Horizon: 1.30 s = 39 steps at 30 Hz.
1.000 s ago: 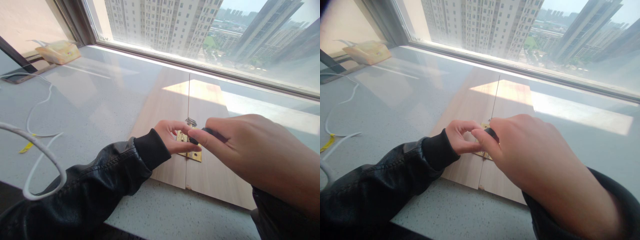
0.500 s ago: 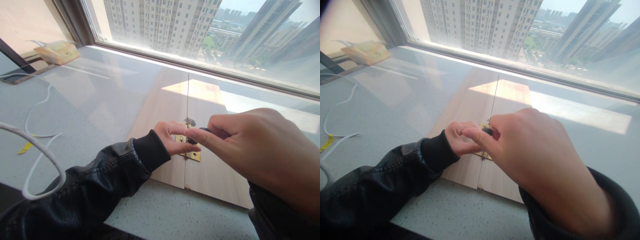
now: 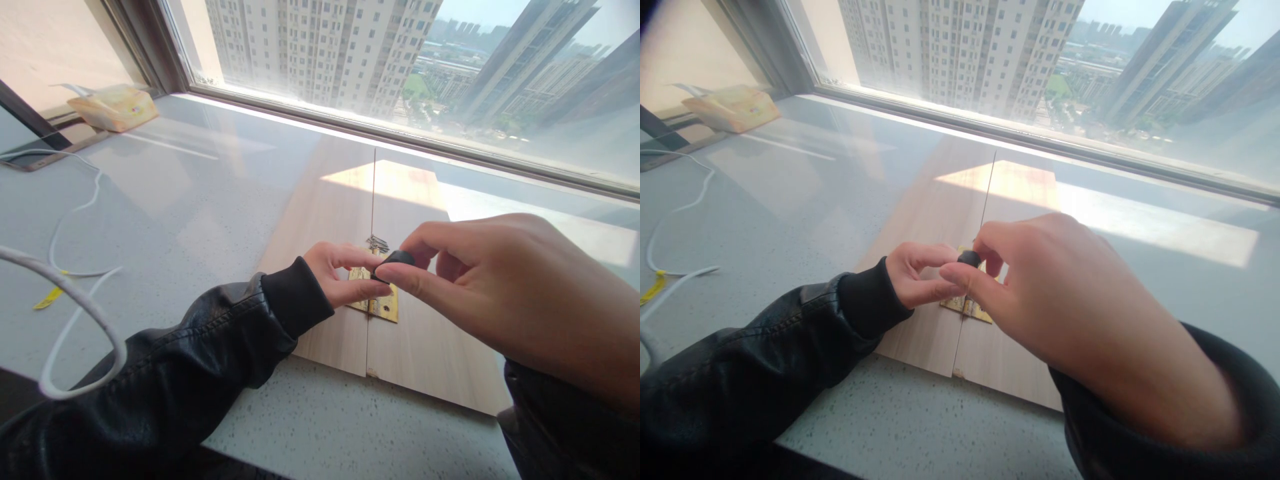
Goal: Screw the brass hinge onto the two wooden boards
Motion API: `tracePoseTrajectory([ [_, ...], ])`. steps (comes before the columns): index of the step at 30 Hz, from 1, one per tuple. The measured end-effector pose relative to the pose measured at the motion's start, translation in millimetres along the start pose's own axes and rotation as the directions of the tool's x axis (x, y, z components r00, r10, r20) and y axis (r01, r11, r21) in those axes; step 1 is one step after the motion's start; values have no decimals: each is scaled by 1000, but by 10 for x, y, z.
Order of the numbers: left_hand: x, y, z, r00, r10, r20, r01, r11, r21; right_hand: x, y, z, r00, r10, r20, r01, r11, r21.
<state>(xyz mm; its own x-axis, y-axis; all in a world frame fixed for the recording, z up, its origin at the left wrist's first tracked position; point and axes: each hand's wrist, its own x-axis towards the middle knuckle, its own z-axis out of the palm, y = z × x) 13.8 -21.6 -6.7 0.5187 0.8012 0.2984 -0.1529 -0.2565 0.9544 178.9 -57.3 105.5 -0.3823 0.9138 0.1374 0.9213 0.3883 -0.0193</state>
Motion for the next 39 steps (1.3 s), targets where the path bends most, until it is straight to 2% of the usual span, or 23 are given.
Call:
tracePoseTrajectory([
  [3,24,1,9,996,2,-88,0,1000,12,10,-79,6,995,94,-22,-96,989,-110],
  [6,46,-26,11,993,-31,-115,37,998,54,12,-148,42,995,91,-34,-95,989,-110],
  [8,45,-34,9,995,-40,-88,44,998,53,11,-158,64,997,65,-36,-68,993,-97],
  [12,17,-19,10,999,7,48,-6,1000,-20,-12,-61,49,999,-50,19,50,999,-3],
  [15,-3,-6,19,995,23,94,-21,1000,-22,-36,39,6,993,-62,98,50,992,119],
  [17,-10,7,28,999,36,40,-35,999,-15,-39,61,-12,992,-22,126,2,988,155],
  [20,-14,42,39,997,15,-78,-15,1000,0,-19,3,-11,993,50,108,-61,993,97],
  [23,-11,77,43,994,-46,-96,47,999,11,4,-104,14,995,68,71,-69,998,6],
  [27,-6,64,33,998,-40,-48,41,999,17,7,-152,40,999,28,36,-26,999,-47],
  [31,-3,-28,23,996,29,81,-30,1000,9,-34,-34,20,988,-115,103,104,989,109],
  [33,0,-73,25,992,80,101,-83,996,28,-61,29,-4,983,-117,144,91,980,177],
  [36,12,-101,29,986,165,12,-165,986,17,-75,53,-35,988,-64,138,39,984,174],
  [39,36,-77,20,988,127,-82,-123,991,52,-45,-3,-38,998,22,56,-26,998,64],
])
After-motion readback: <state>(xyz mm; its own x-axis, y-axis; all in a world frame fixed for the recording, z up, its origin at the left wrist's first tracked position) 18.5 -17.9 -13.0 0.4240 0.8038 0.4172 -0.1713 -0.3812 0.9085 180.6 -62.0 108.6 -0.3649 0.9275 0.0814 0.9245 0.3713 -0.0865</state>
